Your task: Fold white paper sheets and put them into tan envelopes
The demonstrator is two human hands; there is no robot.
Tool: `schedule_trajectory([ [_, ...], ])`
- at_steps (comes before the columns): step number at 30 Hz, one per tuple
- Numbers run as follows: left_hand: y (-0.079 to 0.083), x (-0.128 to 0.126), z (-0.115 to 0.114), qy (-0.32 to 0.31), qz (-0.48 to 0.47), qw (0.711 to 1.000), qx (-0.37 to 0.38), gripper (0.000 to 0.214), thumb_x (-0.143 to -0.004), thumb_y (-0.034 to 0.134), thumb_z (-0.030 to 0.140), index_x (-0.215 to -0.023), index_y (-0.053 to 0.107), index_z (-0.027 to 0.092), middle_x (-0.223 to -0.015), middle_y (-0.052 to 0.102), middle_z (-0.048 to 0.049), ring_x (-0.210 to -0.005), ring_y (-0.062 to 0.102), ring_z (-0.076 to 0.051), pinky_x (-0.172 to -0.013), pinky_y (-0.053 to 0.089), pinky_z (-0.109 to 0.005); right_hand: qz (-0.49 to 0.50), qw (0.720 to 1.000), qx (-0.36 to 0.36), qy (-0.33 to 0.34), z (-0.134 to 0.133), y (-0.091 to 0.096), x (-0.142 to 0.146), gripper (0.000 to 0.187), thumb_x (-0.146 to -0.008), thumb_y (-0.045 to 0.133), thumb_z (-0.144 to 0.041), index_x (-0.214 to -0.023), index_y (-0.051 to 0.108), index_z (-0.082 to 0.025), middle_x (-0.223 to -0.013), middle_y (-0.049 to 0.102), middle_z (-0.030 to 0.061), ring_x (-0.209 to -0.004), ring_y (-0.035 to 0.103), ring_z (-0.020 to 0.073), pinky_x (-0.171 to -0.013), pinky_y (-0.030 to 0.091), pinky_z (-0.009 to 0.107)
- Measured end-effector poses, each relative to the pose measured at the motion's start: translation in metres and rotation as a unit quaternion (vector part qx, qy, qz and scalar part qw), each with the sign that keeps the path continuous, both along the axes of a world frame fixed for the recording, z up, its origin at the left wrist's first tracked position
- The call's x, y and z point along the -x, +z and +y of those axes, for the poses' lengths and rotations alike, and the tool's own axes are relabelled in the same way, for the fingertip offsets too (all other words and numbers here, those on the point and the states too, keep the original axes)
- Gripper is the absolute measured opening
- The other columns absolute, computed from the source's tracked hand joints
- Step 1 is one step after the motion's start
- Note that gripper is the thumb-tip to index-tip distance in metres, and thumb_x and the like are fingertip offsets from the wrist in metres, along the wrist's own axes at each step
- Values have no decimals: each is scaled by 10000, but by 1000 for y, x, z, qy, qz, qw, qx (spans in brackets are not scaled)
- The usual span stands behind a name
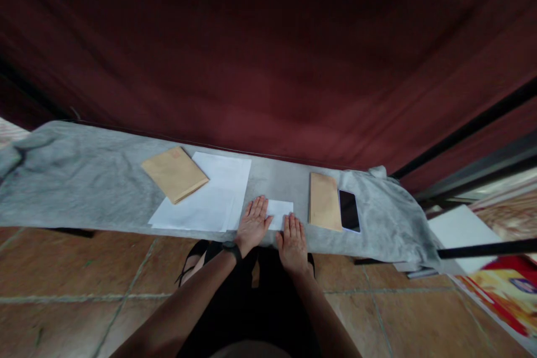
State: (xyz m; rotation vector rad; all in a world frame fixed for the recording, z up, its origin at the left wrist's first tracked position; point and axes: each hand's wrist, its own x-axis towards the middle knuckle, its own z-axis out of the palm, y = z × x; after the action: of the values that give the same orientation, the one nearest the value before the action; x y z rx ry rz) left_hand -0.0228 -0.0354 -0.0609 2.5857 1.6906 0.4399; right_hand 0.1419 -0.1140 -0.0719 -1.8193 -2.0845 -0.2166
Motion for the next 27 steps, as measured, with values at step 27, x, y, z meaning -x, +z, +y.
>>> schedule_trajectory([
  [27, -1, 7, 1, 24, 8, 999, -20, 654, -1001, 315, 482, -1520, 363, 87, -1583, 369, -167, -1485, 316, -278, -1218, 250, -472, 22, 1000, -2, -18, 52, -4, 11, 590, -1045, 327, -387, -1502, 382, -18, -1543, 406, 223, -1444, 374, 299, -1160, 322, 482],
])
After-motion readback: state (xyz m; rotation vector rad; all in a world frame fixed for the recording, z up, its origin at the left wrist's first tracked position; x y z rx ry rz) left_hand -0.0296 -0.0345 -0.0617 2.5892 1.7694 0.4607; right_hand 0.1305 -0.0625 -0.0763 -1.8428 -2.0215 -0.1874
